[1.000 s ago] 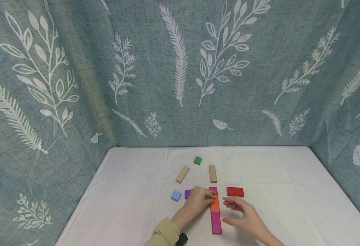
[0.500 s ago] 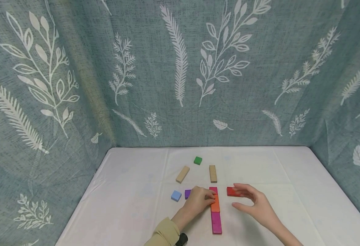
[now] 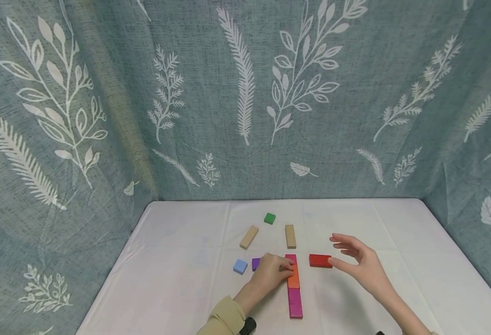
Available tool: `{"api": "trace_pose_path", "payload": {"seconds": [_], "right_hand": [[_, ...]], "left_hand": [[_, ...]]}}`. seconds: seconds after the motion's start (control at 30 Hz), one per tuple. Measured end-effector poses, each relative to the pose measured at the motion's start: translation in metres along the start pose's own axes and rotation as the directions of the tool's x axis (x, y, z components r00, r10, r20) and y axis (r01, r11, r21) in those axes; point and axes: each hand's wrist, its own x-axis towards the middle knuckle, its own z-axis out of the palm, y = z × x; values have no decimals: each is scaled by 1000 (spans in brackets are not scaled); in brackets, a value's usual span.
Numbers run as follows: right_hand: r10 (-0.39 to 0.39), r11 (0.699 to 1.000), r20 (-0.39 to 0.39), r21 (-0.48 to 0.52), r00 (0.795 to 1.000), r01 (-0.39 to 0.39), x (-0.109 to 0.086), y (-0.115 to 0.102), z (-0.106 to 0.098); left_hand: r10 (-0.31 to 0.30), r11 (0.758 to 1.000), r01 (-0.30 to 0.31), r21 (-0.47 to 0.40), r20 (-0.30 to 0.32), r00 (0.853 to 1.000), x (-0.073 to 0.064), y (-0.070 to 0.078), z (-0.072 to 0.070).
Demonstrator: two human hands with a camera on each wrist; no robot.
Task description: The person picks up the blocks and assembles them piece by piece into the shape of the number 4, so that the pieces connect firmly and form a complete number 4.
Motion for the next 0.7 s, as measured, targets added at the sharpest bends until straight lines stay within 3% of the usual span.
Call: {"api": "trace_pose_path", "payload": {"seconds": [0.37, 0.7], "right_hand": [[9, 1000, -64, -2, 998, -9, 9, 12, -12], [56, 998, -75, 25, 996, -54, 13, 21, -18]], "left_hand": [[9, 1000, -9, 0, -3, 1000, 0, -1, -1], [11, 1000, -11, -7, -5, 1000, 0, -1, 0]]}}
